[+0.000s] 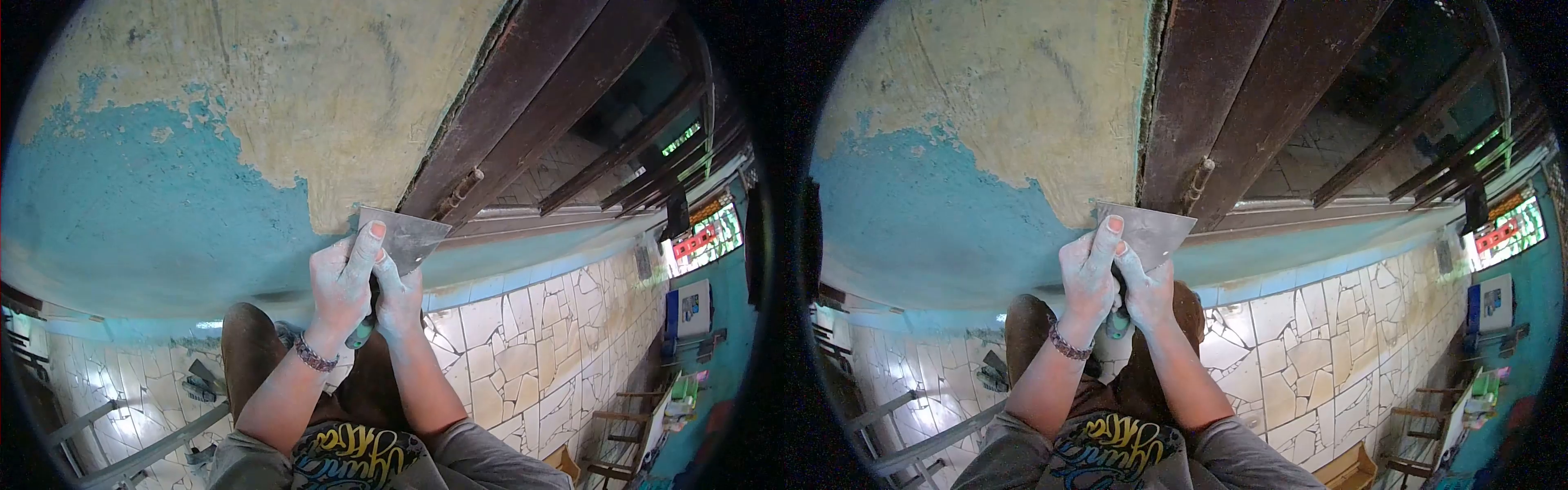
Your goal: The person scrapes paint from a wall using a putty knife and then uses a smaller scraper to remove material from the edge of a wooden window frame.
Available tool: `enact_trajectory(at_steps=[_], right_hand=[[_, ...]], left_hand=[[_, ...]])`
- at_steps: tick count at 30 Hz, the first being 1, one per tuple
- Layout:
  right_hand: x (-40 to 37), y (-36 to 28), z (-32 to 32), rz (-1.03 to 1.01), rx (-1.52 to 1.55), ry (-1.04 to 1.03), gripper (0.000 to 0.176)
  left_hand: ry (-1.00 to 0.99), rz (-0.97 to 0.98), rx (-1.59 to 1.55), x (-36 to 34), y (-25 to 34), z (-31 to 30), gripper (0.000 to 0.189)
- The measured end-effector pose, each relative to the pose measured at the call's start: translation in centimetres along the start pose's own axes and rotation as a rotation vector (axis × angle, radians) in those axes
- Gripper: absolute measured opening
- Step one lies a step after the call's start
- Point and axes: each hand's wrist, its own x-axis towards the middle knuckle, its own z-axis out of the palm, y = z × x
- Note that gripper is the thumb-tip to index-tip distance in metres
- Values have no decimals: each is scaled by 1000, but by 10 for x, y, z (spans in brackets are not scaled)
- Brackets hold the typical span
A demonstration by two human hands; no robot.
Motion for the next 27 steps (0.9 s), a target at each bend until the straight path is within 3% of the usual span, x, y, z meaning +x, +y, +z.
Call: enact_trajectory(at_steps=[27], right_hand=[[3,-2,1,3,36,-14,32]], left_hand=[[20,-11,-17,0,4,3,44]])
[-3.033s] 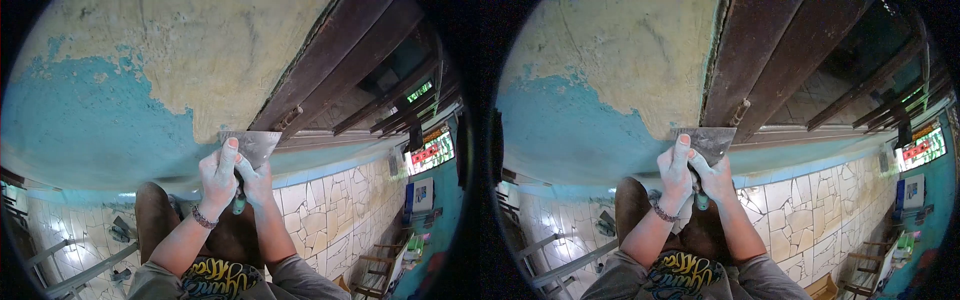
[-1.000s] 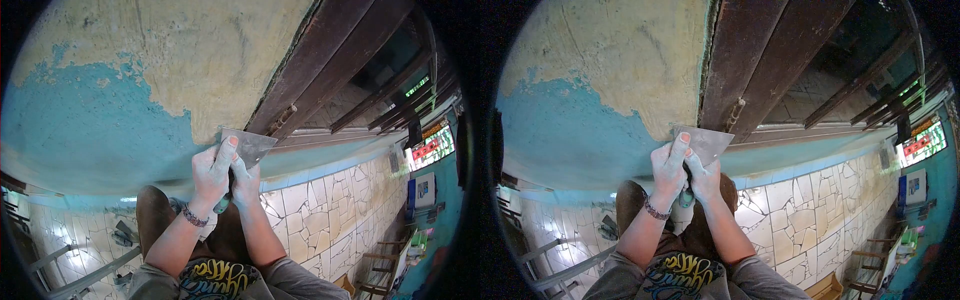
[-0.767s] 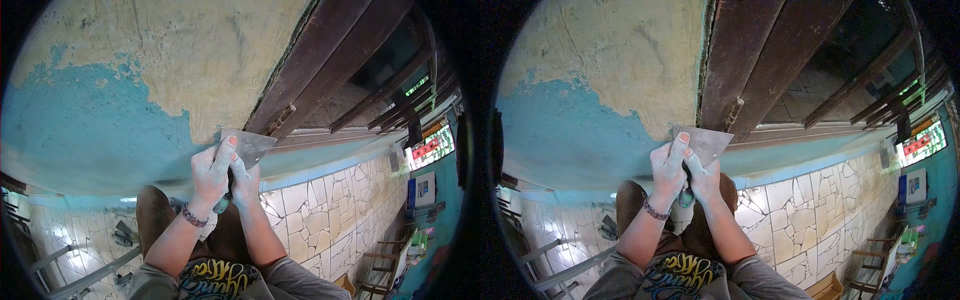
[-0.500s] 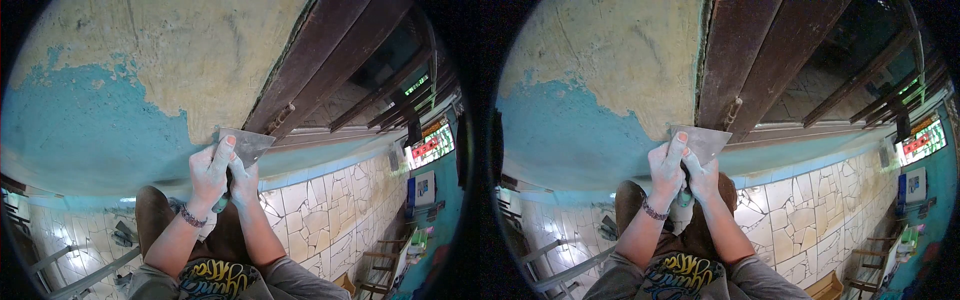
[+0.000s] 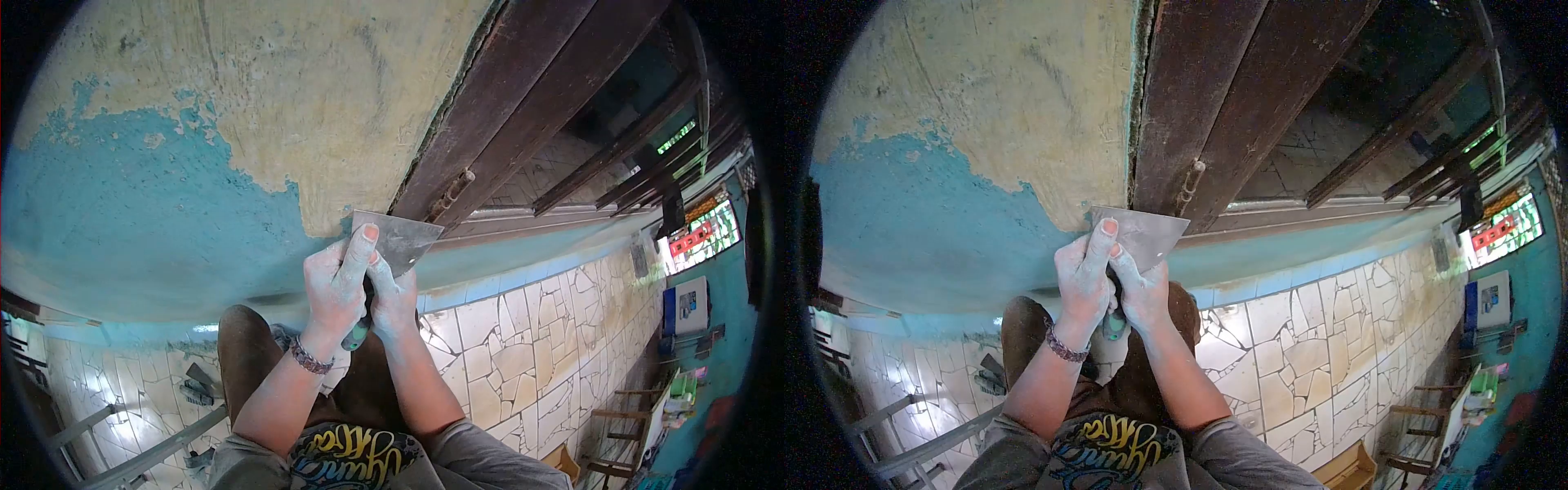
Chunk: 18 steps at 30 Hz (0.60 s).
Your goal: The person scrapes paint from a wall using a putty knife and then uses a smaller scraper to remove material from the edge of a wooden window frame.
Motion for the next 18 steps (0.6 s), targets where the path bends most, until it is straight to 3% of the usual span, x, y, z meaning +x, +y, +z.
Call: enact_trajectory(at_steps=[18], right_hand=[[-2,-4,3,-1,-28,12,32]], left_hand=[[-4,-17,-16,-1,2,0,45]])
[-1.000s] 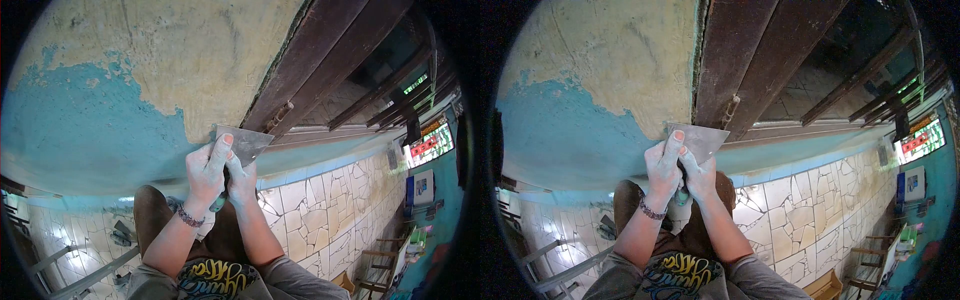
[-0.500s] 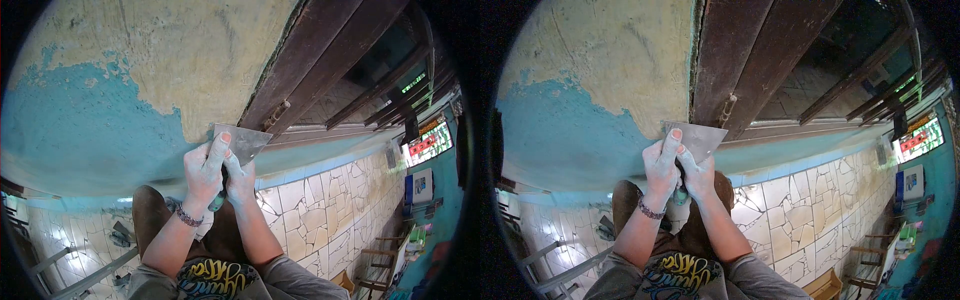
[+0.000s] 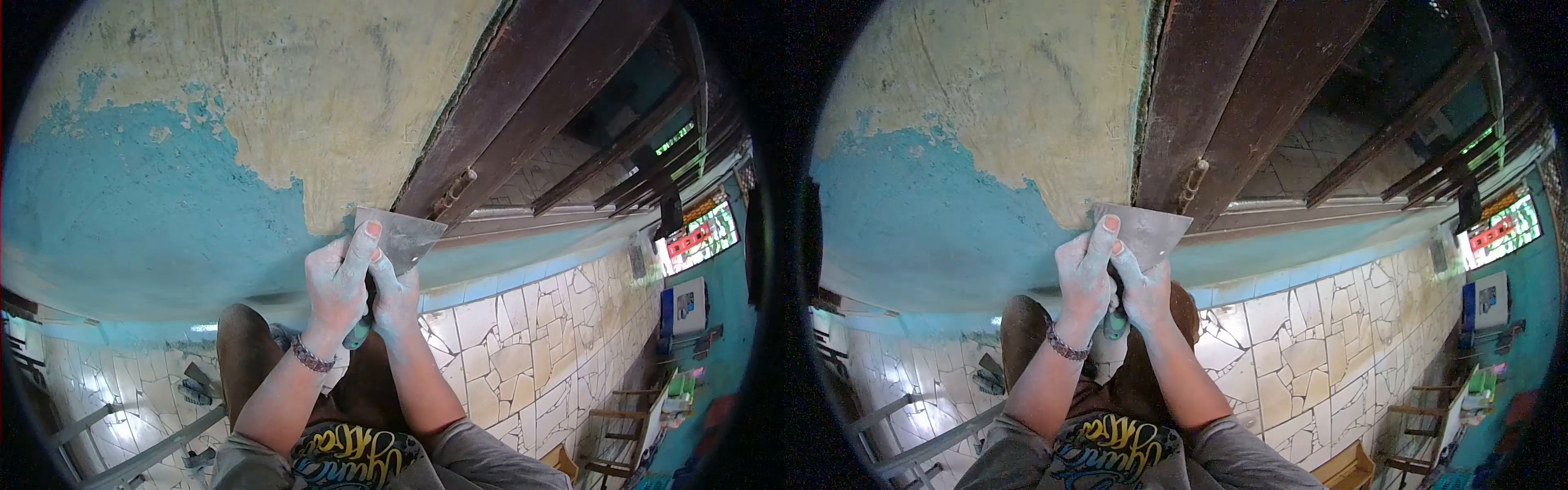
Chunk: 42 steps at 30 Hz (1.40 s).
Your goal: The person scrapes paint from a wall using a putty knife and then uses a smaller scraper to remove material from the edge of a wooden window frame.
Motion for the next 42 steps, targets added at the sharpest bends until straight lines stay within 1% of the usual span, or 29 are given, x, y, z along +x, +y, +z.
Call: enact_trajectory(at_steps=[4,7,10,13,16,19,22,24,28,31,34,37,40,42], right_hand=[[1,-2,0,12,18,-10,31],[-2,4,0,-38,-42,-4,30],[0,1,1,-10,-38,-42,31],[0,5,-2,19,-28,-58,31],[-1,3,1,-37,-23,-33,30],[1,-1,0,37,4,-38,29],[-1,3,1,-9,2,-43,29],[1,2,1,-3,1,-39,29],[3,3,-3,25,-19,-51,28],[0,-2,4,-21,-25,-10,28],[3,-3,3,-20,-15,-30,28],[3,-4,2,-19,-56,-18,27],[2,3,0,-67,-55,-15,27],[4,2,-1,-33,-25,-16,28]], left_hand=[[-9,-21,8,1,3,0,46],[18,28,6,-4,-4,-3,45],[30,37,-21,-1,-3,-4,45],[26,3,-12,0,-3,-5,45],[27,5,-64,-4,1,0,45],[37,-7,18,0,-2,-3,46],[24,85,-8,0,-4,-1,52],[32,97,-9,2,-6,-1,52],[31,89,-4,3,-3,0,52],[26,-16,-20,-2,-1,-3,48],[37,39,-3,1,1,-1,47],[24,26,-26,1,1,-1,47],[27,49,-97,-3,-1,2,47],[31,38,-53,-1,0,2,47]])
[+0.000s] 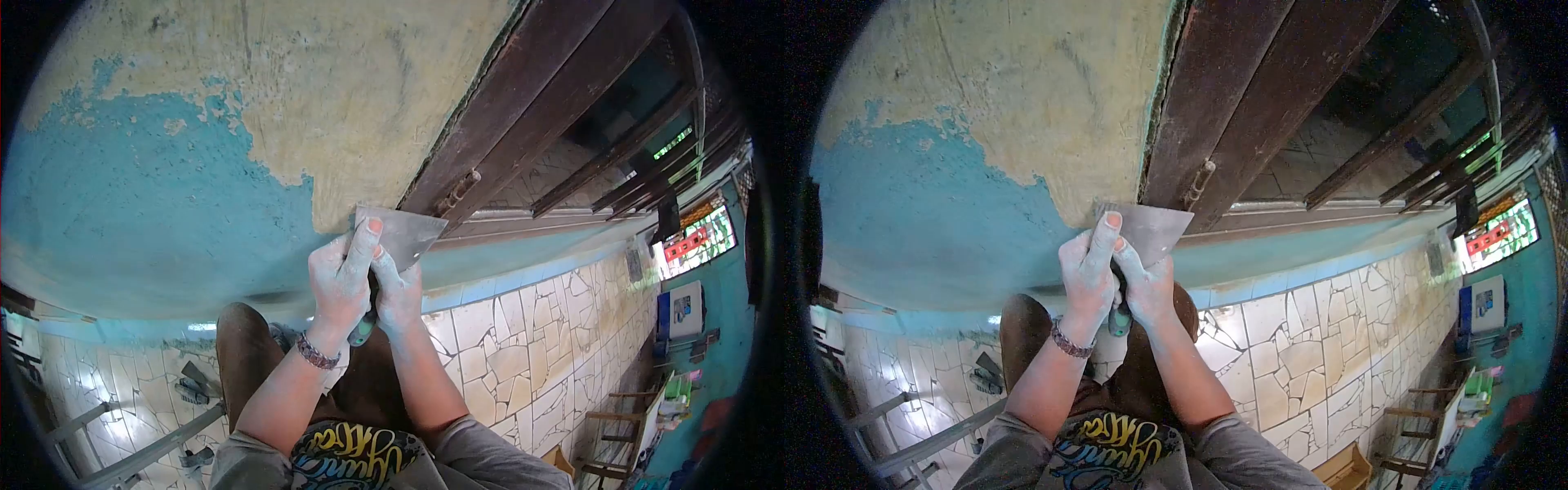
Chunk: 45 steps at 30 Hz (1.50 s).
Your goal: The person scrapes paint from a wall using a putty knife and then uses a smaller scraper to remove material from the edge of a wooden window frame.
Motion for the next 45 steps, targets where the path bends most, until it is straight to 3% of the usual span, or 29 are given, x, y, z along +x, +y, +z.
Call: enact_trajectory(at_steps=[32,37,40,43,44,45], right_hand=[[-1,-3,0,-34,-17,-2,30],[0,-7,-1,38,17,-17,31],[-1,4,-5,-56,-42,13,30],[-16,-17,-25,390,51,-98,28],[-21,-17,-28,367,23,-73,27],[-27,-21,-36,409,-78,3,28]], left_hand=[[1,10,35,0,-1,2,47],[-17,-33,3,1,4,3,46],[-18,-39,-27,-2,-5,1,46],[-84,-175,156,-15,6,-3,42],[-36,159,306,-17,-2,-7,34],[26,267,400,-23,-4,-13,31]])
